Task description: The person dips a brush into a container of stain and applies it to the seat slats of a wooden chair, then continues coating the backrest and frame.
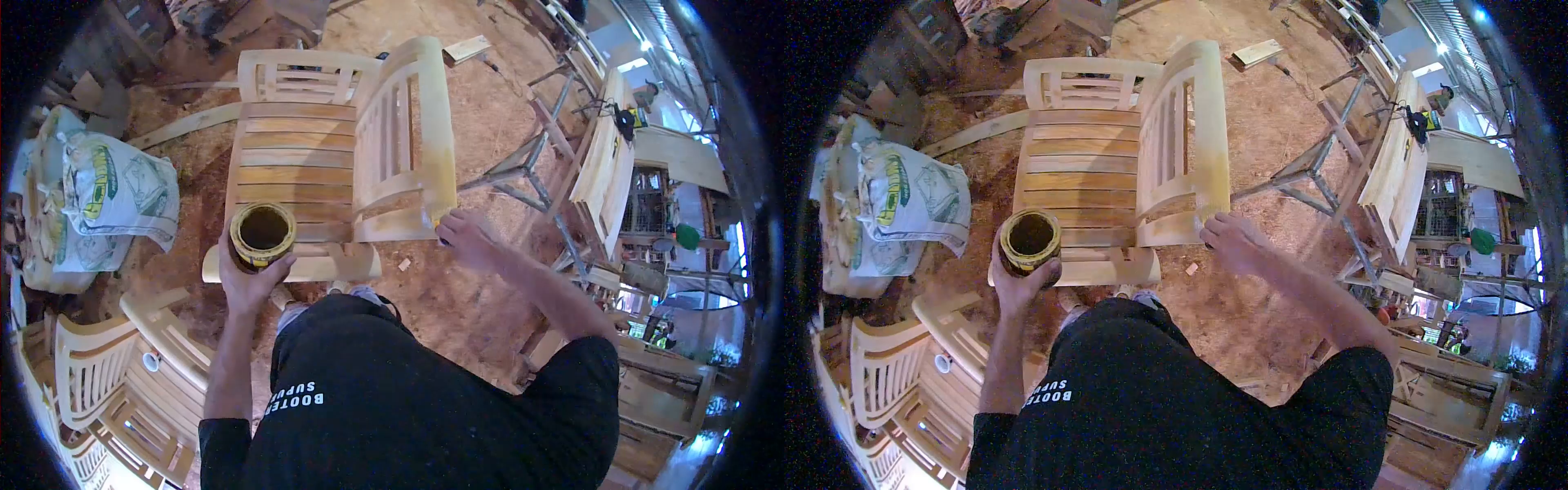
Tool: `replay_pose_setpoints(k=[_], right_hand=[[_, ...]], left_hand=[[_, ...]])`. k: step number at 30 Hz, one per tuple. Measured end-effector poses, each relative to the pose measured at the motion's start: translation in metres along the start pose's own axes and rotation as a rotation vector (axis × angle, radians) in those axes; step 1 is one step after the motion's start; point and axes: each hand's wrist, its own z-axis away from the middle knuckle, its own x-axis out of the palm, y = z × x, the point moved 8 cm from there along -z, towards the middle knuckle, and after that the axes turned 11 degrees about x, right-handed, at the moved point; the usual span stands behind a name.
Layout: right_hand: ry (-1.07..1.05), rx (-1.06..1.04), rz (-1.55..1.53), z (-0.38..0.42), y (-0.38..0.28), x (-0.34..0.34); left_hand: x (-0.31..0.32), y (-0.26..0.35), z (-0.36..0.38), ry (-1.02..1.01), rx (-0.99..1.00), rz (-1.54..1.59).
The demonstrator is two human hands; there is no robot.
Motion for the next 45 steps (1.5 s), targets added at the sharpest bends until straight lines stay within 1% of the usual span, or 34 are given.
replay_pose_setpoints(k=[3,6,9,11,13,15,17,18,21,24,26,29,32,35,36,39,41,42,45], right_hand=[[0.045,-0.014,-0.084,0.004,-0.013,-0.015],[0.053,0.224,-0.301,-0.012,-0.002,-0.037],[-0.062,0.378,-0.308,-0.051,0.047,-0.023],[-0.041,0.477,-0.245,-0.086,0.094,-0.025],[0.064,0.565,-0.420,-0.114,0.137,-0.035],[0.211,0.467,-0.311,-0.141,0.152,-0.063],[0.449,0.364,-0.194,-0.151,0.159,-0.089],[0.567,0.312,-0.136,-0.151,0.152,-0.100],[0.491,0.242,-0.191,-0.140,0.127,-0.092],[0.174,0.267,-0.050,-0.104,0.102,-0.038],[0.259,0.194,-0.085,-0.066,0.073,-0.040],[0.202,0.485,-0.240,-0.030,0.079,-0.054],[0.511,0.476,-0.544,-0.006,0.105,-0.072],[0.419,0.338,-0.237,-0.008,0.077,-0.055],[0.454,0.182,-0.244,-0.011,0.051,-0.053],[0.417,0.215,-0.358,-0.022,0.015,-0.054],[0.404,0.303,-0.393,-0.043,0.000,-0.055],[0.397,0.348,-0.407,-0.055,-0.006,-0.052],[0.199,0.452,-0.341,-0.107,-0.021,-0.005]], left_hand=[[0.003,0.002,-0.004,-0.011,0.013,0.053],[0.004,0.004,-0.005,0.007,0.005,0.075],[0.000,0.002,-0.001,0.010,-0.018,0.033],[-0.002,0.005,0.000,0.013,-0.018,-0.009],[-0.005,0.011,0.000,0.023,0.000,-0.050],[-0.009,0.012,0.003,0.039,0.013,-0.060],[-0.014,0.015,0.007,0.052,0.003,-0.090],[-0.017,0.019,0.008,0.058,-0.010,-0.111],[-0.024,0.014,0.012,0.074,-0.048,-0.107],[-0.028,0.007,0.014,0.100,-0.068,-0.093],[-0.031,0.005,0.016,0.114,-0.066,-0.087],[-0.032,0.002,0.012,0.098,-0.043,-0.069],[-0.027,0.000,0.010,0.068,-0.025,-0.021],[-0.021,0.004,0.004,0.049,-0.008,0.051],[-0.019,0.002,0.003,0.047,0.003,0.077],[-0.023,-0.002,0.005,0.076,-0.006,0.099],[-0.030,-0.008,0.007,0.081,-0.005,0.116],[-0.038,-0.004,0.008,0.045,0.007,-0.097],[-0.048,-0.002,0.014,0.096,-0.019,0.042]])
